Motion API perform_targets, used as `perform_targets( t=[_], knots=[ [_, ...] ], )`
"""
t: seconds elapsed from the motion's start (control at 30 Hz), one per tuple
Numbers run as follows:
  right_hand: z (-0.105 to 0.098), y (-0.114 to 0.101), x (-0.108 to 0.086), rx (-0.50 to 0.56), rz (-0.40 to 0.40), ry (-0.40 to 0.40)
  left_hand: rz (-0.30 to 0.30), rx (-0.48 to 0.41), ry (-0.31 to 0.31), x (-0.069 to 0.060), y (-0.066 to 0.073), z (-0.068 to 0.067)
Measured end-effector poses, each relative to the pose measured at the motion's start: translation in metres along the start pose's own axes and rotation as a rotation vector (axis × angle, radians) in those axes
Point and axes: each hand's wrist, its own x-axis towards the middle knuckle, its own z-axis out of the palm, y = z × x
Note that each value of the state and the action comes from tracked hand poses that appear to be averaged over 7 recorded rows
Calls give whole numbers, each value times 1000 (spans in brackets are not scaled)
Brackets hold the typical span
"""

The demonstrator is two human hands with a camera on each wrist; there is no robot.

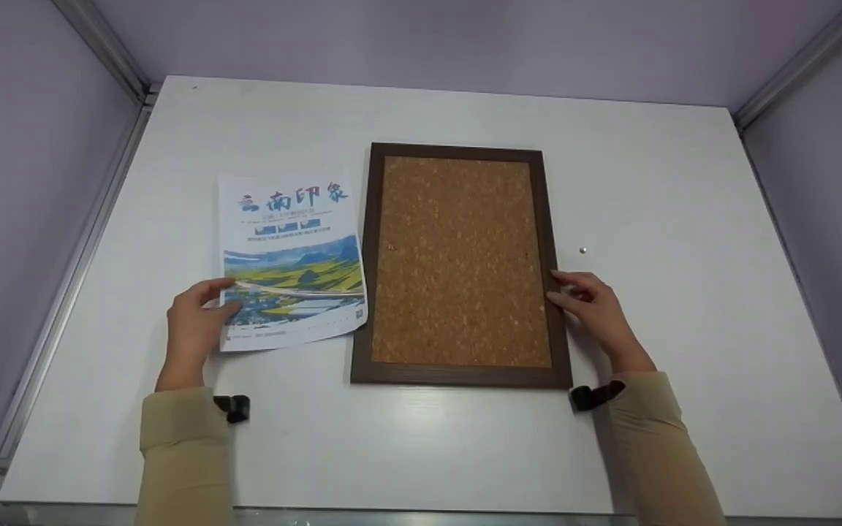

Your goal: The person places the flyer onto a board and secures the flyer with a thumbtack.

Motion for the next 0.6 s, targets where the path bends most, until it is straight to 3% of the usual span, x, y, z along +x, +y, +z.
perform_targets(
  t=[0.13, 0.37, 0.6],
  knots=[
    [1, 1, 1, -9, -10, 0, -6, -60, 23, 0, 0, 1],
    [1, 40, 18, -3, -20, 16, -38, -165, 75, -3, 6, 4],
    [1, 40, 18, 1, -34, 20, -34, -237, 95, -8, 18, 10]
  ],
)
